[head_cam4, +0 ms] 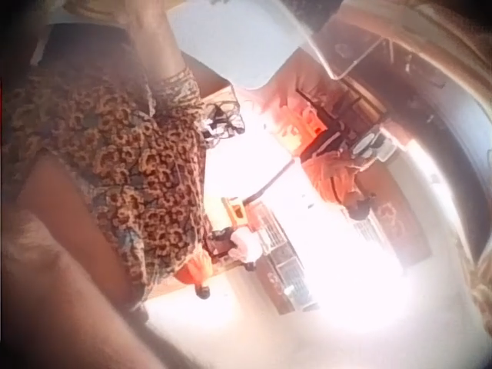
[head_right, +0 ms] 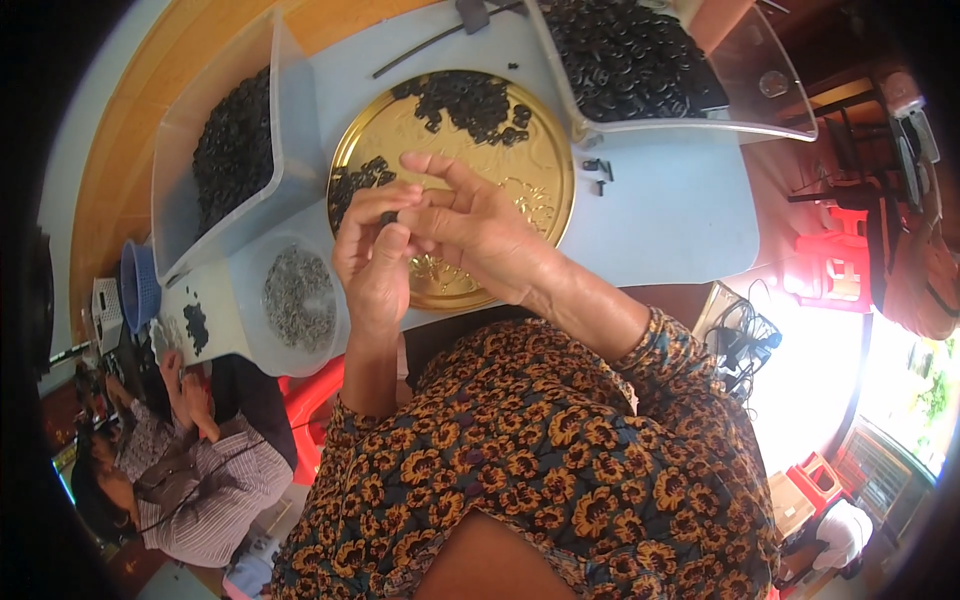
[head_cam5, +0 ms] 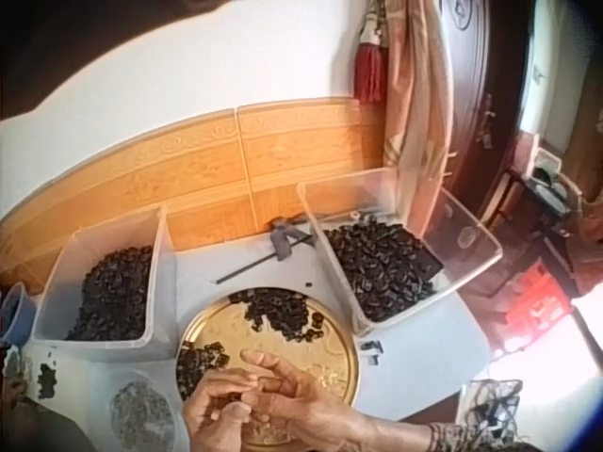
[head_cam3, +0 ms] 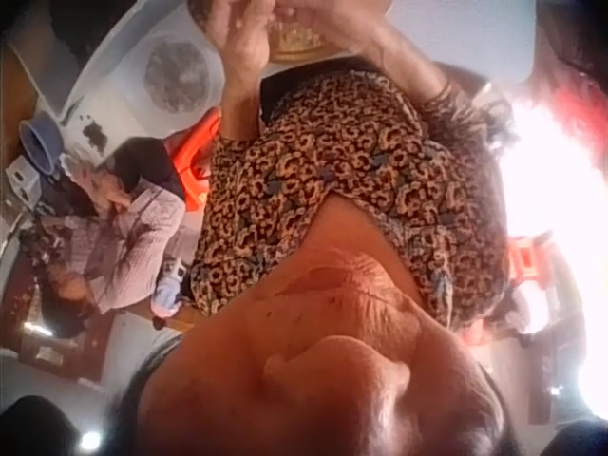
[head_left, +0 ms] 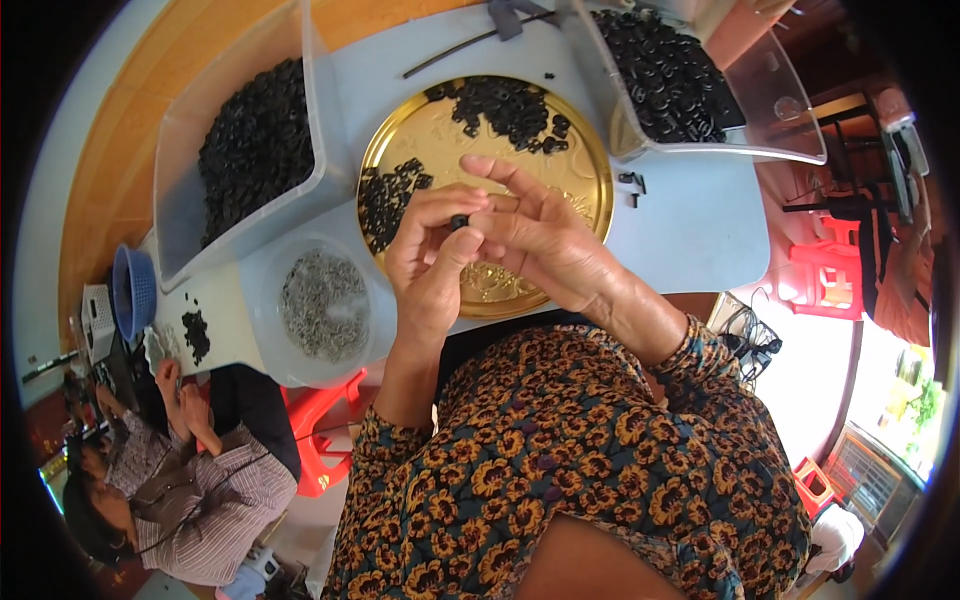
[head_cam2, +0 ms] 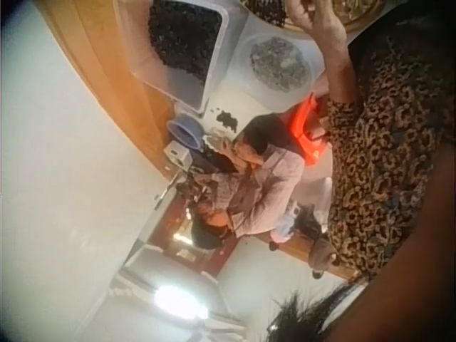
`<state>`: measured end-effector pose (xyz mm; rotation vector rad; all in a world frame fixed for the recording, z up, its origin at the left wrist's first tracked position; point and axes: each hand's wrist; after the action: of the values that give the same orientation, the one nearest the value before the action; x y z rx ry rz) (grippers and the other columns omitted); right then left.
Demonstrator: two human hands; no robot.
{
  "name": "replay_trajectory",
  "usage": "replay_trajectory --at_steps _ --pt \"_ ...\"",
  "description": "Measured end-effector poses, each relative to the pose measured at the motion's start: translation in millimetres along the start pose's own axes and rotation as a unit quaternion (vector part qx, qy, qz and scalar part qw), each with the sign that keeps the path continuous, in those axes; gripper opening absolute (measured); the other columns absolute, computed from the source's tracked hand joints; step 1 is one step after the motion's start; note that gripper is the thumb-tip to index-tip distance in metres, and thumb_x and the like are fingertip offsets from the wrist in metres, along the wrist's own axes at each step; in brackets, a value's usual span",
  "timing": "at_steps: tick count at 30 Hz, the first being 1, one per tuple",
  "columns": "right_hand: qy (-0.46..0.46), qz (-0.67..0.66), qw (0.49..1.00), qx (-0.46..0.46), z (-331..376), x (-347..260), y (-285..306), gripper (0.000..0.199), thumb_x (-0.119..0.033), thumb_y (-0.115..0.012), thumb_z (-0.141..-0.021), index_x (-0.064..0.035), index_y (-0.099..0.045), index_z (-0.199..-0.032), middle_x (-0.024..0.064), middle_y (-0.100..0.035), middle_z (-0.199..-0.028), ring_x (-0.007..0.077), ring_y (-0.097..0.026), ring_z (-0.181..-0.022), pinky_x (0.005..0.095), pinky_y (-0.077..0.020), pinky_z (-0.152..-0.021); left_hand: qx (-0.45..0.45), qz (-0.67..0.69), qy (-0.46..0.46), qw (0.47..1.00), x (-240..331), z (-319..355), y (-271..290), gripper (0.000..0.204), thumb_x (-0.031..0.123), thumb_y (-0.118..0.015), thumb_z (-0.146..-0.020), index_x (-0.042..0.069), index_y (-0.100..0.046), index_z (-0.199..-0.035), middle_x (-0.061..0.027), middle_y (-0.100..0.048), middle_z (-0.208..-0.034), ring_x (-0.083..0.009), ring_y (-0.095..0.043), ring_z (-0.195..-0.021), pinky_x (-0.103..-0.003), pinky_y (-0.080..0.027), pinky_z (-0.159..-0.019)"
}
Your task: The person sorts and inspects small black plastic or rubber components by hand on a gold tray.
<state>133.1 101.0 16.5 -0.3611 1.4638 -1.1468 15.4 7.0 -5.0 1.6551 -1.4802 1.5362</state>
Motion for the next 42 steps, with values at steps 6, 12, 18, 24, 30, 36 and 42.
replay_trajectory --at_steps 6,12,18,24,30,36,42 --pt "0.044 0.184 0.982 -0.021 5.1 -14.7 -1.8 0.053 -0.006 -0.059 -0.094 -0.0060 -0.036 -0.141 0.0082 -0.063 -0.102 0.0150 -0.062 -0.093 0.0281 -0.0514 -0.083 -0.005 0.040 0.027 0.999 5.5 0.8 -4.8 0.034 0.006 -0.068 -0.086 -0.001 -0.057 -0.118 -0.0126 -0.053 -0.119 -0.0192 -0.058 -0.106 -0.031 -0.053 -0.085" --pt "0.464 0.506 0.708 0.170 28.0 -97.9 -8.3 0.021 -0.002 -0.065 -0.089 -0.0037 -0.065 -0.110 0.0035 -0.068 -0.104 0.0062 -0.062 -0.085 0.0190 -0.0507 -0.073 0.013 -0.023 0.004 1.000 -1.2 6.5 6.8 0.054 0.008 -0.072 -0.083 0.005 -0.047 -0.132 -0.0108 -0.047 -0.136 -0.0232 -0.043 -0.131 -0.038 -0.034 -0.108" --pt "0.622 0.526 0.554 0.174 25.3 -121.4 -4.9 0.024 0.004 -0.062 -0.089 -0.0019 -0.066 -0.111 0.0071 -0.064 -0.113 0.0080 -0.061 -0.088 0.0199 -0.0496 -0.071 0.038 -0.035 0.061 0.997 -0.4 15.6 18.3 0.028 0.006 -0.058 -0.094 0.000 -0.054 -0.121 -0.0121 -0.058 -0.122 -0.0198 -0.054 -0.118 -0.034 -0.043 -0.101" --pt "0.336 0.716 0.611 0.046 -11.2 -57.9 17.5 0.016 -0.004 -0.064 -0.085 -0.0056 -0.067 -0.101 0.0105 -0.064 -0.098 0.0276 -0.065 -0.079 0.0345 -0.0526 -0.064 0.046 -0.053 0.069 0.995 3.3 27.4 25.9 0.018 0.003 -0.054 -0.096 -0.002 -0.059 -0.113 -0.0112 -0.063 -0.110 -0.0179 -0.060 -0.105 -0.032 -0.046 -0.096" --pt "0.254 0.804 0.533 0.064 -69.3 -36.2 66.7 0.017 -0.017 -0.058 -0.088 -0.0076 -0.068 -0.099 0.0094 -0.064 -0.097 0.0317 -0.065 -0.083 0.0419 -0.0526 -0.071 0.044 -0.067 0.082 0.993 3.5 32.3 27.3 0.017 0.003 -0.053 -0.096 -0.003 -0.059 -0.111 -0.0111 -0.064 -0.108 -0.0173 -0.060 -0.105 -0.031 -0.047 -0.095" --pt "0.228 0.849 0.472 0.068 -97.9 -26.6 60.1 0.018 -0.021 -0.060 -0.088 -0.0113 -0.069 -0.101 0.0070 -0.063 -0.093 0.0303 -0.064 -0.082 0.0411 -0.0518 -0.071 0.062 -0.055 0.102 0.991 1.8 34.7 25.7 0.018 0.004 -0.052 -0.096 -0.002 -0.059 -0.111 -0.0125 -0.065 -0.106 -0.0187 -0.062 -0.101 -0.033 -0.048 -0.094" --pt "0.169 0.890 0.421 0.052 -98.3 -19.8 56.8 0.015 -0.022 -0.062 -0.087 -0.0116 -0.068 -0.094 0.0045 -0.062 -0.093 0.0286 -0.064 -0.080 0.0402 -0.0518 -0.071 0.059 -0.037 0.120 0.990 2.3 33.7 25.9 0.018 0.004 -0.053 -0.096 -0.004 -0.058 -0.111 -0.0122 -0.063 -0.109 -0.0169 -0.060 -0.104 -0.030 -0.047 -0.094"
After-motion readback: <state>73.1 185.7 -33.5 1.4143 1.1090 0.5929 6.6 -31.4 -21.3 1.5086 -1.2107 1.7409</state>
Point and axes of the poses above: each hand's wrist, its own z-axis away from the middle knuckle, its own y-axis out of the back of the hand, x = y × z
